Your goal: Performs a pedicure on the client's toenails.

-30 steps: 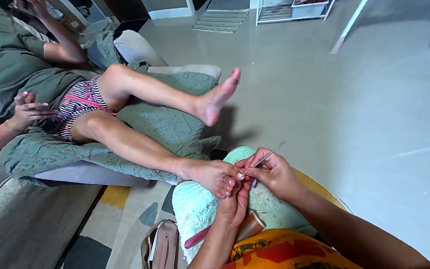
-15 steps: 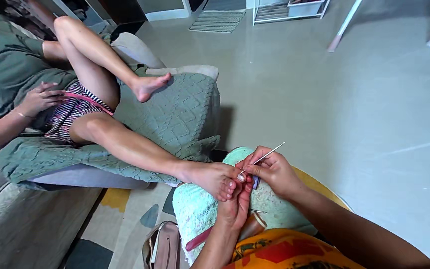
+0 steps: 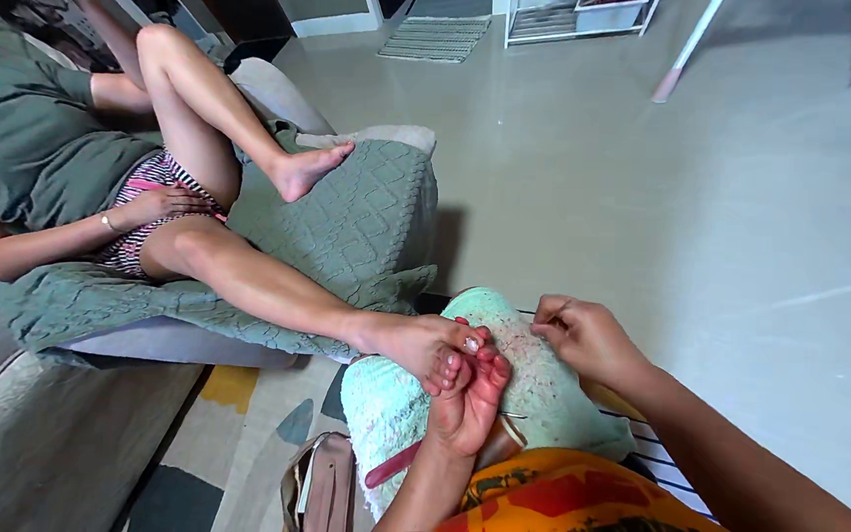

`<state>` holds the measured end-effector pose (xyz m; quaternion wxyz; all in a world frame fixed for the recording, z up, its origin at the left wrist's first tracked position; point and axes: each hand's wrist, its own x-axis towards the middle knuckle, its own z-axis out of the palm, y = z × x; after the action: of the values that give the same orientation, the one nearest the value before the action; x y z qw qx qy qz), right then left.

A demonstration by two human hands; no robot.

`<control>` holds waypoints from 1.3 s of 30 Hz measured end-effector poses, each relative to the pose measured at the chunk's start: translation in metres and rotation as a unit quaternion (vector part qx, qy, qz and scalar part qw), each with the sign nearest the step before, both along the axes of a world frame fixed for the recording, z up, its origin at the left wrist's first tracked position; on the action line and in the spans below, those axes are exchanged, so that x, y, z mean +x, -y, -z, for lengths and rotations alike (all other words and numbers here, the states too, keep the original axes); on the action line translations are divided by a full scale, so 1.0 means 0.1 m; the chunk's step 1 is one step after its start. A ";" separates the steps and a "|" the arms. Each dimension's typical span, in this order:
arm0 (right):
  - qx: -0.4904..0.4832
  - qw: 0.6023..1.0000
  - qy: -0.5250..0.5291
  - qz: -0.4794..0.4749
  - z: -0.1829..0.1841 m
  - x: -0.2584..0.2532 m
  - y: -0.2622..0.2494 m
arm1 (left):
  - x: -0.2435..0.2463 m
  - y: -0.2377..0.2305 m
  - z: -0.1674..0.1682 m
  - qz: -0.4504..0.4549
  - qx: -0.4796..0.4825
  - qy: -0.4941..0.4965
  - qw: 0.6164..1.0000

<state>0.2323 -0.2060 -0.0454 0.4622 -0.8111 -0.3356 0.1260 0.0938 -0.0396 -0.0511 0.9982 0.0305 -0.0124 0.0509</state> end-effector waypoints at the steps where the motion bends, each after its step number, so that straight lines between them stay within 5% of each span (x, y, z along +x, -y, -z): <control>1: 0.069 0.997 0.000 0.021 -0.03 -0.03 -0.07 | 0.01 0.00 0.00 -0.001 0.001 0.000 1.000; 4: 0.328 0.930 -0.167 -0.024 -0.21 -0.17 -0.28 | 0.02 0.02 -0.02 -0.013 0.011 -0.036 0.999; 7: 0.412 0.874 -0.252 -0.054 -0.28 -0.32 -0.43 | 0.02 0.04 -0.03 -0.039 0.031 -0.101 0.994; 39: 0.400 0.859 -0.320 0.022 -0.19 -0.40 -0.54 | 0.08 0.06 -0.02 -0.071 0.067 -0.141 0.985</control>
<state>0.1921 -0.1523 -0.0264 0.8314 -0.4787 -0.1722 0.2236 0.1019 -0.0457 -0.0493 0.9795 0.1052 0.1276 0.1154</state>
